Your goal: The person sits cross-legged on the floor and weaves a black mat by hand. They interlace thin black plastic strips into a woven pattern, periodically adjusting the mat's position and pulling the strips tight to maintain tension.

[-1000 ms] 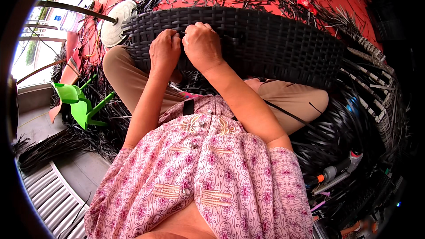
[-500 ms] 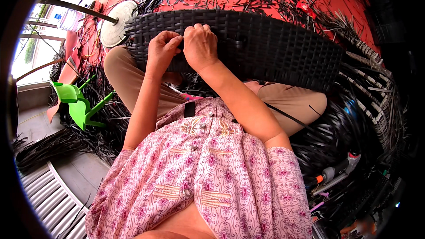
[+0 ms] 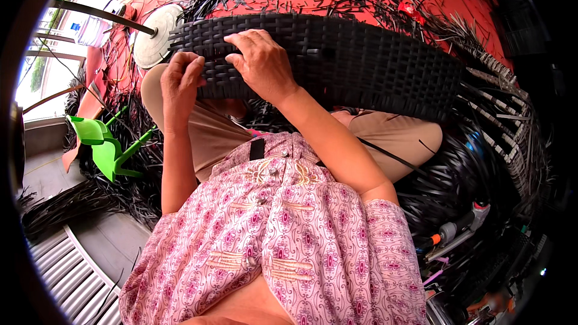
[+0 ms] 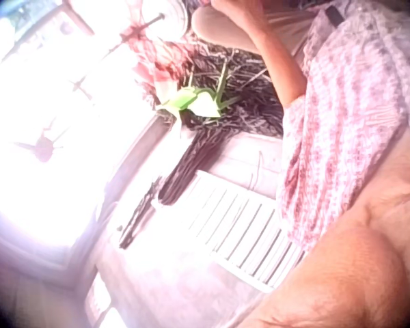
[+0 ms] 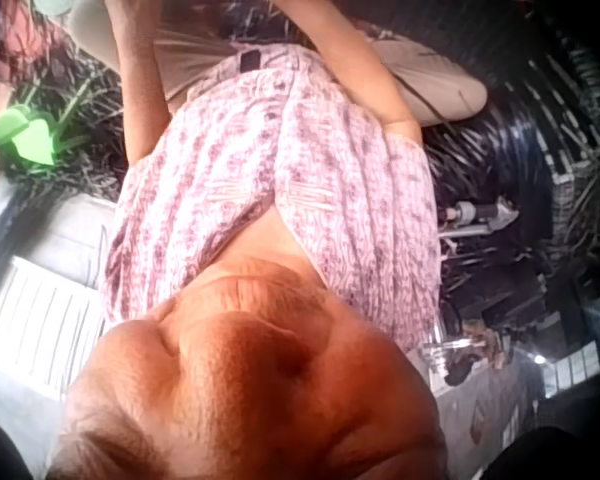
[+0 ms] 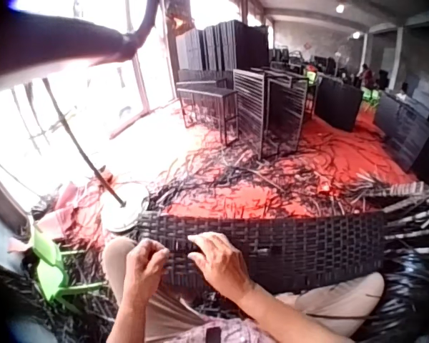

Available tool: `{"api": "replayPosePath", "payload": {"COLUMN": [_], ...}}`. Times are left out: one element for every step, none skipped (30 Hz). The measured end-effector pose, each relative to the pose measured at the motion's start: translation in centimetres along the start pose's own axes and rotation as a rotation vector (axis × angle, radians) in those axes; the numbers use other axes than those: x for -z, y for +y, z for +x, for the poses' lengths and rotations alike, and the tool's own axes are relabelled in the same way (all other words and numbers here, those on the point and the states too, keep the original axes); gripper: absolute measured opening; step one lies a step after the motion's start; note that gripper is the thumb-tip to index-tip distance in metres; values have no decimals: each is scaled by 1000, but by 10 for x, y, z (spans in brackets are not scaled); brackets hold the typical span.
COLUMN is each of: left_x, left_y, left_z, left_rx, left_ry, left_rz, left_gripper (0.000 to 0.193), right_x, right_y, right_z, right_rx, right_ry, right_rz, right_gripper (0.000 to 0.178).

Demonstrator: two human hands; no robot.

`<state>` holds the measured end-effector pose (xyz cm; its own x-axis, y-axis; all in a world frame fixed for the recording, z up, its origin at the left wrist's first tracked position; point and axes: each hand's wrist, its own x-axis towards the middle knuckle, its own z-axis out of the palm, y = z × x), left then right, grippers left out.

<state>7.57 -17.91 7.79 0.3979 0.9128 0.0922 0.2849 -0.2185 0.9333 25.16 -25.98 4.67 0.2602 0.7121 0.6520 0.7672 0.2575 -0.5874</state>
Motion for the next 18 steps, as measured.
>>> {"api": "replayPosePath", "payload": {"left_x": [6, 8, 4, 1, 0, 0, 0, -2, -4, -6, -12, -16, -25, -31, -36, -39, -41, -43], "left_y": [10, 18, 17, 14, 12, 10, 6, 0, -9, -25, -36, -44, -42, -40, -38, -37, -35, -33], "left_z": [1, 0, 0, -1, 0, 3, 7, 12, 18, 22, 24, 22, 22, 20, 21, 23, 25, 25], "left_rx": [-32, -53, -41, -29, -18, 32, 64, 96, 128, 120, 60, 24, -21, -65, -127, -123, -118, -97], "left_ry": [28, 18, -11, -34, -59, -79, -53, -29, -7, 7, 7, 12, 14, 52, 92, 88, 84, 67], "left_rz": [8, 27, -16, -58, -100, -250, -283, -315, -348, -254, -36, 165, 366, 512, 619, 653, 686, 700], "left_gripper": [18, 18, 18, 18, 18, 17, 17, 16, 16, 19, 23, 26, 28, 31, 32, 31, 31, 31], "right_x": [-6, -8, -10, -11, -12, -11, -9, -9, -8, -9, -9, -9, -9, -11, -12, -13, -15, -17], "right_y": [1, 2, 5, 5, 7, 8, 9, 11, 12, 12, 10, 7, 6, 4, 3, 4, 7, 9], "right_z": [6, 6, 3, 3, 3, 4, 4, 2, 2, 2, -1, 0, 0, -1, -1, -2, -4, -5], "right_rx": [24, -35, -94, -148, -185, -222, -261, -301, -389, -478, -576, -551, -549, -546, -543, -553, -563, -572], "right_ry": [-1, -62, -122, -186, -190, -192, -195, -161, -140, -127, -113, -84, -73, -63, -53, -39, -26, -13], "right_rz": [64, 147, 228, 313, 347, 379, 406, 446, 494, 548, 600, 601, 559, 518, 478, 456, 434, 413], "right_gripper": [26, 24, 23, 22, 21, 20, 20, 19, 20, 20, 20, 21, 20, 19, 18, 17, 16, 15]}}
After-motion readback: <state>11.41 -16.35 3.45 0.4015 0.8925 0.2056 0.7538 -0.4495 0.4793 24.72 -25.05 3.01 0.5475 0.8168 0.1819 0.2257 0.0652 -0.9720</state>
